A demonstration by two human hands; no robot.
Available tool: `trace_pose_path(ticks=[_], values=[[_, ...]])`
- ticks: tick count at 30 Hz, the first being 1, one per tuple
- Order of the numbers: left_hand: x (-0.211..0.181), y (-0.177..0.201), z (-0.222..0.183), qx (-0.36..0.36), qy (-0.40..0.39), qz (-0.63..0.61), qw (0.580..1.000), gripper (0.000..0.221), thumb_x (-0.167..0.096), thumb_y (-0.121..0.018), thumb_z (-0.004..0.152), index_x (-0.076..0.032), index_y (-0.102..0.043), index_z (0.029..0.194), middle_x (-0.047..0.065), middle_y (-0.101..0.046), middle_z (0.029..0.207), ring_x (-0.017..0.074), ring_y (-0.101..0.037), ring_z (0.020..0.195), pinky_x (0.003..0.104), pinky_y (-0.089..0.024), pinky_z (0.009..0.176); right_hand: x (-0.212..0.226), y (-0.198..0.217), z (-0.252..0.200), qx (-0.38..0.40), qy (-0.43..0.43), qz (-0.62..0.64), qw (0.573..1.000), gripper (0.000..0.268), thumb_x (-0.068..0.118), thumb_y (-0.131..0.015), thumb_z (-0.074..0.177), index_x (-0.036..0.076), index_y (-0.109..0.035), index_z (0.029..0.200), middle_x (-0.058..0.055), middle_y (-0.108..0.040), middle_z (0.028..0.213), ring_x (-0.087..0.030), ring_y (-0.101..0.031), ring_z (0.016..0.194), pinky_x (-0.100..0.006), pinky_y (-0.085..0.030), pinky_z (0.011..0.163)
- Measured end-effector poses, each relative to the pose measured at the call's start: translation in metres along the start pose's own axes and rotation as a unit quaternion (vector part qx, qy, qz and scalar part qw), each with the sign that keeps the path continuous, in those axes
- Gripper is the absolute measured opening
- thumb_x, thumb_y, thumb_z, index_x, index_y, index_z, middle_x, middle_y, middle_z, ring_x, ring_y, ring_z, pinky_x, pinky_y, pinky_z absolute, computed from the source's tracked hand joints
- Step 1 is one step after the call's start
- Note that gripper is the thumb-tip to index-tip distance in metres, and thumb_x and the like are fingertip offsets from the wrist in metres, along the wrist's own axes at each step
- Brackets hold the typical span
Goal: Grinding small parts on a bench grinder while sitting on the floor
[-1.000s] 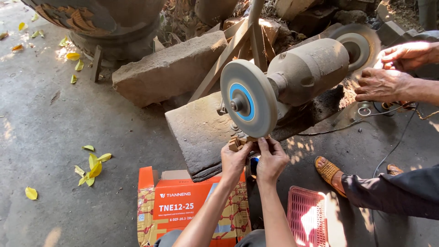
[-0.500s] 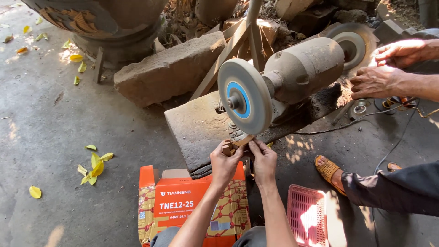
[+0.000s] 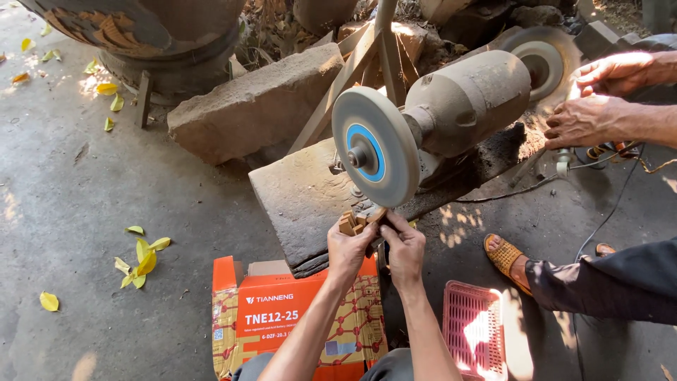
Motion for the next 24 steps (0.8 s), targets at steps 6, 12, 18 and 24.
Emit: trace_pose_path(ticks=[6, 12, 18, 24], values=[[0.002, -0.010, 0.003, -0.019, -0.007, -0.003, 1.000, 0.016, -0.003, -0.087, 0.074, 0.000, -0.072, 0.079, 0.012, -0.067, 0.057, 0.0125, -0.060, 0.045, 0.026, -0.050, 0.039, 0.003, 0.003, 0.007, 0.005, 0.005, -0.007, 1.000, 0.036, -0.011, -0.063, 0.082, 0.000, -0.077, 0.114, -0.013, -0.072, 0.096, -0.019, -0.065, 0.093, -0.038, -0.058, 0.083], [-0.009, -0.018, 0.007, -0.019, -0.004, -0.008, 1.000, 0.014, -0.004, -0.086, 0.075, -0.001, -0.073, 0.080, 0.009, -0.069, 0.061, 0.0105, -0.061, 0.051, 0.024, -0.051, 0.043, 0.014, -0.008, 0.008, -0.005, 0.014, -0.003, 1.000, 0.038, -0.011, -0.061, 0.083, 0.000, -0.077, 0.116, -0.012, -0.072, 0.097, -0.017, -0.065, 0.090, -0.036, -0.060, 0.078], [-0.006, 0.011, 0.005, -0.028, -0.020, 0.026, 0.999, 0.013, -0.001, -0.085, 0.073, 0.000, -0.072, 0.075, 0.013, -0.067, 0.055, 0.0133, -0.062, 0.044, 0.025, -0.050, 0.037, 0.006, -0.016, -0.006, 0.040, -0.007, -0.019, 0.999, 0.041, -0.011, -0.064, 0.081, -0.003, -0.074, 0.120, -0.015, -0.071, 0.105, -0.019, -0.062, 0.098, -0.039, -0.058, 0.086], [-0.020, -0.008, -0.004, -0.026, -0.012, 0.035, 0.999, 0.009, -0.001, -0.083, 0.073, -0.001, -0.074, 0.076, 0.010, -0.069, 0.059, 0.0105, -0.062, 0.049, 0.025, -0.051, 0.041, -0.008, 0.000, -0.001, 0.012, -0.050, 0.022, 0.998, 0.041, -0.010, -0.064, 0.082, -0.003, -0.073, 0.122, -0.014, -0.070, 0.109, -0.019, -0.063, 0.101, -0.039, -0.056, 0.093]])
Point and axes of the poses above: each hand's wrist, its own z-axis towards the middle knuckle, its own y-axis out of the back of the hand, x = y × z, the point moved 3 cm from there along z, towards the middle knuckle
